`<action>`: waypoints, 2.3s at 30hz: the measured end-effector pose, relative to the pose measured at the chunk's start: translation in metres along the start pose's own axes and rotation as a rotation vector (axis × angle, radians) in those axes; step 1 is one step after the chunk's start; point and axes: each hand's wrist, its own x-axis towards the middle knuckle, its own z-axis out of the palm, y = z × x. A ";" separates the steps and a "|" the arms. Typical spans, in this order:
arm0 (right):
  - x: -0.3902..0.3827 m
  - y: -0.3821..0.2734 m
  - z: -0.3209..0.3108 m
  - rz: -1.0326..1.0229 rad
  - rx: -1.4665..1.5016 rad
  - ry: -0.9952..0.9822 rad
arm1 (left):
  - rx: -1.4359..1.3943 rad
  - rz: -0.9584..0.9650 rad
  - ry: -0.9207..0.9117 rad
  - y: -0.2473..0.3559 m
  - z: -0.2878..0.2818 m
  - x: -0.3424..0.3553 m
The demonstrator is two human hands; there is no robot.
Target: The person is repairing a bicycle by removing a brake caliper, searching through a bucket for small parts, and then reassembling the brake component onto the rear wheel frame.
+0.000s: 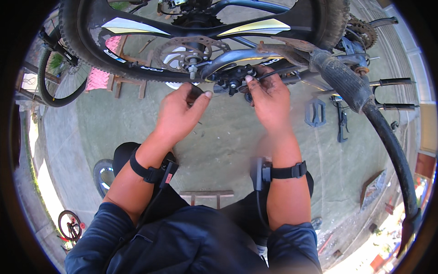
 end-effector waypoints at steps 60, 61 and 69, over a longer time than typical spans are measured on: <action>0.019 0.010 -0.012 -0.201 -0.108 -0.067 | -0.222 0.628 0.322 -0.025 -0.052 0.064; 0.016 0.009 -0.012 -0.187 -0.111 -0.066 | -0.225 0.636 0.327 -0.025 -0.052 0.063; 0.016 0.010 -0.004 -0.161 -0.178 -0.052 | -0.205 0.594 0.306 -0.021 -0.052 0.060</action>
